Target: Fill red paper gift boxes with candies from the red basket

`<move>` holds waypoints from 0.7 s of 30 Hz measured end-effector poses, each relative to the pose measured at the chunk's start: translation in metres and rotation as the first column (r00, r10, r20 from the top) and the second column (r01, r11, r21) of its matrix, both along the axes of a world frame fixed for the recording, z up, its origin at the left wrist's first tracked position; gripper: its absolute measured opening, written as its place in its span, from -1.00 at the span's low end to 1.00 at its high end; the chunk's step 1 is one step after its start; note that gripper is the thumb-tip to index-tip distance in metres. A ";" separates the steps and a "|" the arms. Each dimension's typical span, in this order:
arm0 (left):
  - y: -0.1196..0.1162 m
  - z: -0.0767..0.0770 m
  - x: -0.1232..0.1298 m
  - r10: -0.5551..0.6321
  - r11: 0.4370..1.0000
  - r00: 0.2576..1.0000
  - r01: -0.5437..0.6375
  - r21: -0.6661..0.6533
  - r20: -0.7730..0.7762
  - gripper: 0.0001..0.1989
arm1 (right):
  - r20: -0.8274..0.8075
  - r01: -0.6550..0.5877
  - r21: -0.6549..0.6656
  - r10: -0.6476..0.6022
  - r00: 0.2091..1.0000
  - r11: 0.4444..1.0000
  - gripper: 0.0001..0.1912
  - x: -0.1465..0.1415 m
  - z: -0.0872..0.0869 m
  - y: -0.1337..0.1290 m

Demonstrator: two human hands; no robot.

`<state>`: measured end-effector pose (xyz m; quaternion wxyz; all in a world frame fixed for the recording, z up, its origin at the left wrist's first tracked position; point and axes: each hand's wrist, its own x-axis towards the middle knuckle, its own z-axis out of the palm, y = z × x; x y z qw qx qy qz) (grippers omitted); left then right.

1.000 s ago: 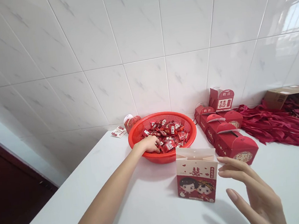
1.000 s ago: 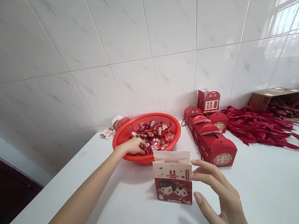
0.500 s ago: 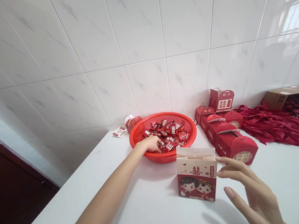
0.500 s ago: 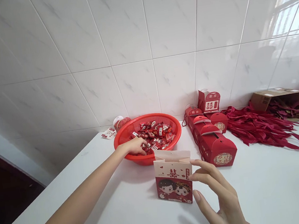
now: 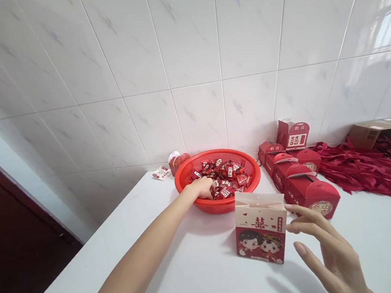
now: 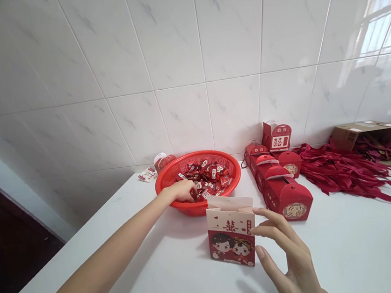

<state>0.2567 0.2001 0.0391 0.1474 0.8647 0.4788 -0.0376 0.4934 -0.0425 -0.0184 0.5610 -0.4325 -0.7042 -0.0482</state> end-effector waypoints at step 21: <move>-0.003 0.010 -0.007 0.169 0.986 0.536 -0.089 -0.144 0.827 -0.66 | -0.019 0.018 0.010 -0.018 1.000 1.000 -0.85 0.002 -0.001 0.002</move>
